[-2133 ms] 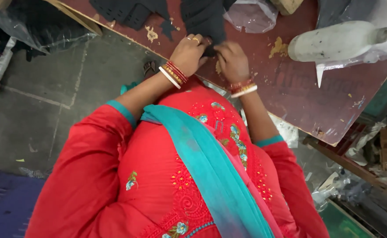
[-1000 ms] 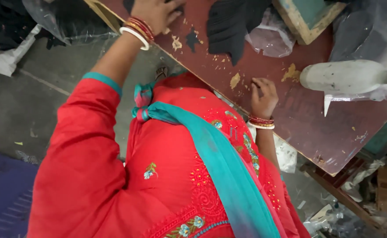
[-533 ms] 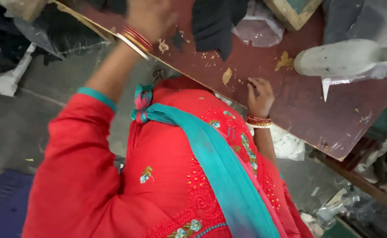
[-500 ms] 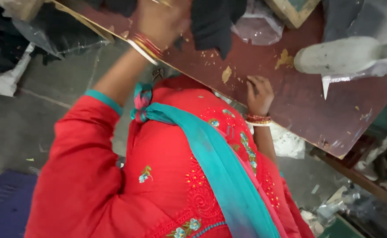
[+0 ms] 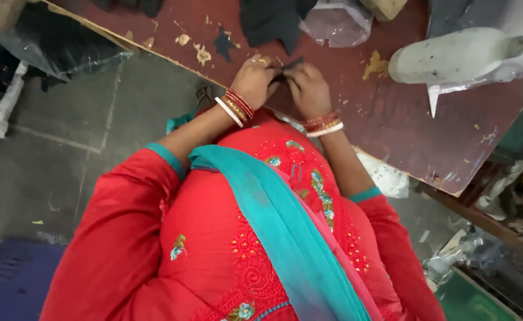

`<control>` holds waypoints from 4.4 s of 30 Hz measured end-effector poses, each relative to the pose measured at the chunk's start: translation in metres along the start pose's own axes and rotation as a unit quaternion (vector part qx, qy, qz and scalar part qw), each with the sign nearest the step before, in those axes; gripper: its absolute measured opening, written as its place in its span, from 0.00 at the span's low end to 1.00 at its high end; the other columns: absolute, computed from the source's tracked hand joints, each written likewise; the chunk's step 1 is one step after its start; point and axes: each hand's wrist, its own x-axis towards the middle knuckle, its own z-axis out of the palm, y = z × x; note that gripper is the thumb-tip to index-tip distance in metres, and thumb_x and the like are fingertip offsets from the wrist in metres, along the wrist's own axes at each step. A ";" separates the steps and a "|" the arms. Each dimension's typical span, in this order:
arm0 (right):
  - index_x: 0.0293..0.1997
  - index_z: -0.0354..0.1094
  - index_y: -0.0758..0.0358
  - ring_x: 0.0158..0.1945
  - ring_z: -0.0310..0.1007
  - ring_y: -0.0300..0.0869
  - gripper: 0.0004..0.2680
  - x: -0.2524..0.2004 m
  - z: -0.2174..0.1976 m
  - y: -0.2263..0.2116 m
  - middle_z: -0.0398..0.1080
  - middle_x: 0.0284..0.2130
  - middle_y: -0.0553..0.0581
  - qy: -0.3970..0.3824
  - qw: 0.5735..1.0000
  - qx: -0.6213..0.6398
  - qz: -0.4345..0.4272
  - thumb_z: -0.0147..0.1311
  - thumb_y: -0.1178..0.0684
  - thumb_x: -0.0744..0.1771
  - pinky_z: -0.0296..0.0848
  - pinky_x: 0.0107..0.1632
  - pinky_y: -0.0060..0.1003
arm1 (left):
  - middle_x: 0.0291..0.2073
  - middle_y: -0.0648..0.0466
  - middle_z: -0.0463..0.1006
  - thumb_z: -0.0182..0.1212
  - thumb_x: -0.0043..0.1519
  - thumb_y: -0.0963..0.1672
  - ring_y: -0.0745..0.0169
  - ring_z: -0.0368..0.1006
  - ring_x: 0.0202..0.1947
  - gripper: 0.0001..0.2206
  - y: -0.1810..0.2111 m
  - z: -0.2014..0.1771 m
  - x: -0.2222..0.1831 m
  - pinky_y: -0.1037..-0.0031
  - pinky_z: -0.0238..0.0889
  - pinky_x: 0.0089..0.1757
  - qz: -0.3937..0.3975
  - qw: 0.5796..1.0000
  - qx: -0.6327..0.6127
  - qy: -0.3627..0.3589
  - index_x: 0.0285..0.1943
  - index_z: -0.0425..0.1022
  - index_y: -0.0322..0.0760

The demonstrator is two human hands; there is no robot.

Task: Sorting and stacking black fabric pieces on a workbench.

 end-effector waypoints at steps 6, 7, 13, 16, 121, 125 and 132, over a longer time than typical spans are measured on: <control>0.49 0.74 0.63 0.52 0.73 0.57 0.07 -0.009 0.003 -0.002 0.72 0.46 0.62 -0.006 0.999 -0.028 -0.044 0.57 0.62 0.67 0.73 0.54 0.49 | 0.45 0.43 0.78 0.68 0.55 0.42 0.37 0.71 0.49 0.12 -0.002 0.010 -0.007 0.54 0.63 0.54 -0.016 1.000 0.012 0.014 0.45 0.82 0.32; 0.48 0.74 0.63 0.52 0.72 0.58 0.08 -0.020 0.003 -0.004 0.72 0.46 0.63 -0.004 0.998 -0.032 -0.047 0.57 0.62 0.66 0.73 0.54 0.49 | 0.43 0.43 0.78 0.69 0.54 0.43 0.37 0.71 0.48 0.11 -0.004 0.015 -0.008 0.53 0.62 0.56 -0.005 0.999 0.021 0.031 0.44 0.82 0.33; 0.49 0.76 0.63 0.49 0.75 0.56 0.08 -0.033 -0.015 -0.012 0.73 0.44 0.62 0.001 1.000 0.024 -0.002 0.59 0.62 0.66 0.75 0.52 0.46 | 0.54 0.38 0.73 0.69 0.55 0.45 0.37 0.68 0.52 0.24 0.002 -0.030 0.023 0.56 0.62 0.51 0.022 0.990 0.066 0.124 0.58 0.75 0.25; 0.48 0.77 0.63 0.47 0.77 0.55 0.06 -0.023 -0.018 -0.015 0.73 0.44 0.63 0.049 0.998 0.034 0.037 0.61 0.62 0.67 0.76 0.49 0.44 | 0.57 0.44 0.72 0.66 0.63 0.41 0.43 0.68 0.57 0.19 -0.049 0.007 0.035 0.58 0.63 0.56 -0.011 0.980 0.174 0.098 0.63 0.73 0.29; 0.47 0.79 0.62 0.43 0.80 0.47 0.07 -0.009 -0.028 0.012 0.78 0.41 0.61 0.057 0.985 0.081 0.138 0.64 0.60 0.65 0.76 0.48 0.39 | 0.51 0.42 0.73 0.70 0.56 0.49 0.37 0.67 0.52 0.23 -0.024 -0.063 -0.007 0.52 0.61 0.50 -0.011 0.991 0.120 0.060 0.57 0.77 0.32; 0.47 0.79 0.63 0.42 0.78 0.52 0.08 0.006 -0.015 -0.001 0.76 0.41 0.62 0.048 0.995 0.043 0.077 0.66 0.59 0.65 0.76 0.45 0.41 | 0.48 0.42 0.74 0.70 0.55 0.49 0.39 0.68 0.49 0.25 -0.007 -0.019 0.003 0.55 0.62 0.49 0.013 0.996 0.079 0.026 0.56 0.77 0.26; 0.47 0.77 0.62 0.47 0.75 0.56 0.07 0.046 0.006 0.007 0.74 0.43 0.62 -0.005 0.999 -0.022 -0.049 0.61 0.61 0.66 0.74 0.49 0.47 | 0.46 0.42 0.74 0.68 0.54 0.43 0.39 0.69 0.49 0.16 0.000 -0.012 0.010 0.57 0.65 0.51 -0.036 0.998 0.050 0.002 0.49 0.80 0.28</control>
